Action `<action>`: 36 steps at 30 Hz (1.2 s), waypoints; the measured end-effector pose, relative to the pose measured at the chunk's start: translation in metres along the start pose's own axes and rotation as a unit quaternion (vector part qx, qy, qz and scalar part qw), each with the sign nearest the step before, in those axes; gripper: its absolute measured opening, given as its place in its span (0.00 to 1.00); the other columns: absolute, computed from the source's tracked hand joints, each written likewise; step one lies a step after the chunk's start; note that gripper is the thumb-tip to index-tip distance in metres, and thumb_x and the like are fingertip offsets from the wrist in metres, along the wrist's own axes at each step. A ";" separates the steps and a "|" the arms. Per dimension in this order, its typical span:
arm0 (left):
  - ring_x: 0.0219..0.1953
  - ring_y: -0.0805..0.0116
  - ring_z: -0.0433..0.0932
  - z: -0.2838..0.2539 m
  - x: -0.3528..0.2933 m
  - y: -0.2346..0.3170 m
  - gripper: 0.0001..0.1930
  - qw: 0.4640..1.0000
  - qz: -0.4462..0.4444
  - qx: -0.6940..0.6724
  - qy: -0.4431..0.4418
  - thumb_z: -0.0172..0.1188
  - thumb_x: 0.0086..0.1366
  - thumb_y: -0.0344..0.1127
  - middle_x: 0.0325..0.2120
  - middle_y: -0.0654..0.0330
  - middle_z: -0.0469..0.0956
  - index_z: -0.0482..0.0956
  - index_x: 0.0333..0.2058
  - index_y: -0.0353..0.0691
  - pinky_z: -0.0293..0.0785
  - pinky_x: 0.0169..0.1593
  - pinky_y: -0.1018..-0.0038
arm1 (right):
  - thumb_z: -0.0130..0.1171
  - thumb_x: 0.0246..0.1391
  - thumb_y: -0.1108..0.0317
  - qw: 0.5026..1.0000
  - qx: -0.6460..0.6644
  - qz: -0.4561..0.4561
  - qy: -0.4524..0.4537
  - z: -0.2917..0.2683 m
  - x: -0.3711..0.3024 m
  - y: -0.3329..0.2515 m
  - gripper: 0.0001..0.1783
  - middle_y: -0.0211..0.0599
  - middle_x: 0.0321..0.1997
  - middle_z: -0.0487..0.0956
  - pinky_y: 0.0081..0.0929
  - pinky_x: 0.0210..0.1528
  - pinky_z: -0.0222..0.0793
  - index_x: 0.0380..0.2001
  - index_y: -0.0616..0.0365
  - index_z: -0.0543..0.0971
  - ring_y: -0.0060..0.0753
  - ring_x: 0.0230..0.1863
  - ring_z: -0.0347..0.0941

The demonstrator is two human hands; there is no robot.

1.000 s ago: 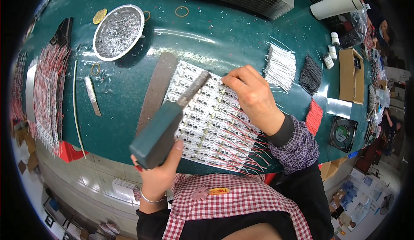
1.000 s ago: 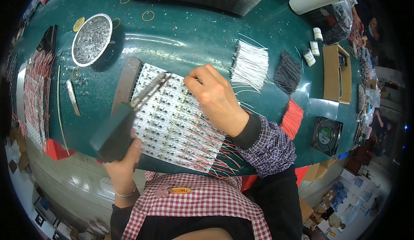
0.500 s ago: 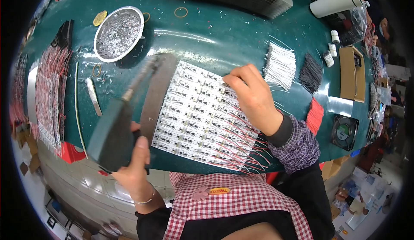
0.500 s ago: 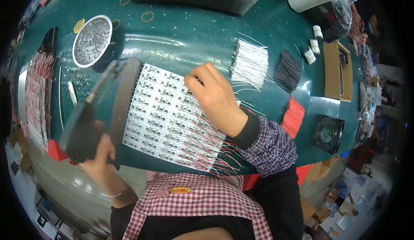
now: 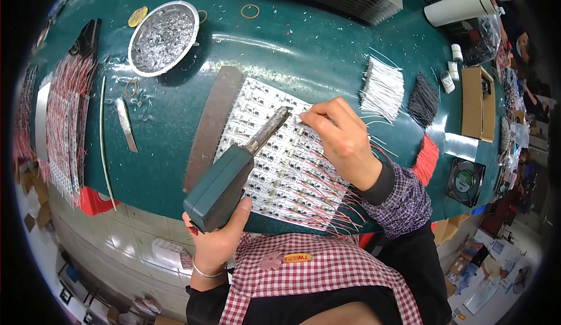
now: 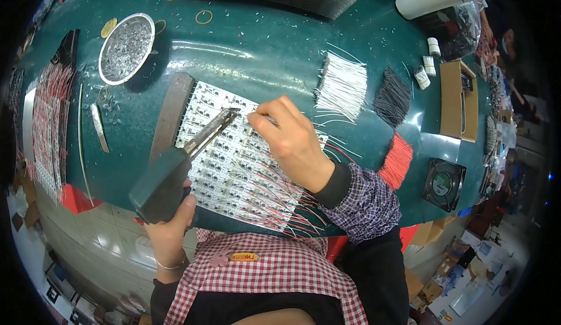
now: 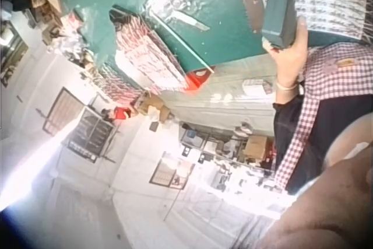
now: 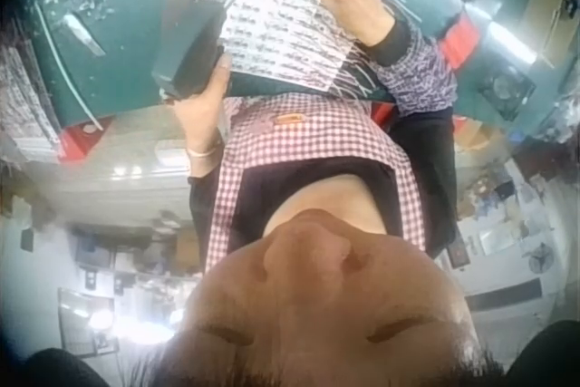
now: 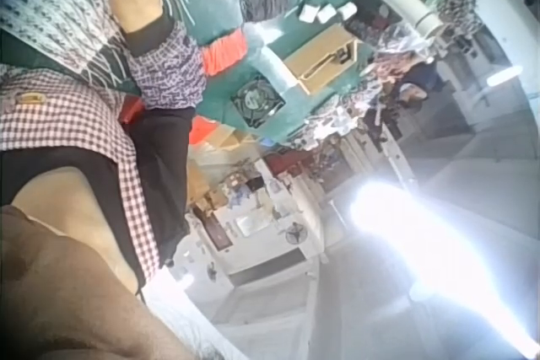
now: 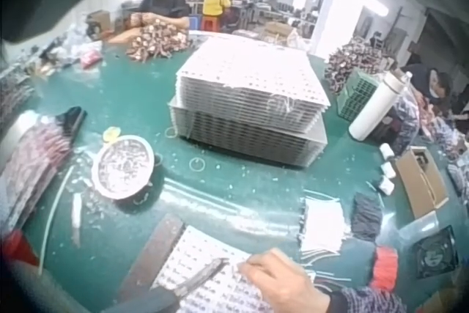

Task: The person solders wires onto a circuit board panel using a soldering tool, positions and straightens wires across the board by hand and with a stick, and solders more wires onto the panel.

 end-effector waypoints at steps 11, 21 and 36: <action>0.23 0.82 0.71 0.006 -0.001 0.003 0.15 0.999 0.016 0.027 -0.028 0.64 0.54 0.19 0.32 0.62 0.79 0.78 0.42 0.32 0.65 0.24 0.84 | 0.56 0.35 0.84 1.000 -0.018 0.014 -0.008 0.001 0.002 -0.001 0.18 0.39 0.37 0.74 0.31 0.35 0.73 0.36 0.63 0.77 0.40 0.39 0.72; 0.24 0.76 0.77 0.003 0.003 0.012 0.09 0.997 0.041 0.063 -0.005 0.69 0.53 0.27 0.26 0.62 0.81 0.81 0.32 0.31 0.72 0.29 0.77 | 0.56 0.37 0.82 0.999 -0.030 0.016 -0.018 0.002 0.002 -0.001 0.17 0.39 0.37 0.73 0.30 0.36 0.73 0.36 0.63 0.77 0.39 0.39 0.72; 0.18 0.81 0.66 -0.006 -0.006 0.007 0.17 0.997 0.062 0.046 -0.008 0.60 0.55 0.16 0.28 0.60 0.75 0.74 0.45 0.28 0.60 0.21 0.83 | 0.56 0.39 0.81 0.999 -0.045 0.008 -0.013 -0.004 0.002 -0.007 0.17 0.39 0.37 0.72 0.30 0.37 0.71 0.38 0.61 0.76 0.40 0.39 0.70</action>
Point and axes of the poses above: each hand's wrist, its own x-axis towards the middle knuckle, its own z-axis out of the palm, y = z × x, the point moved 10 cm from there along x, towards the middle knuckle
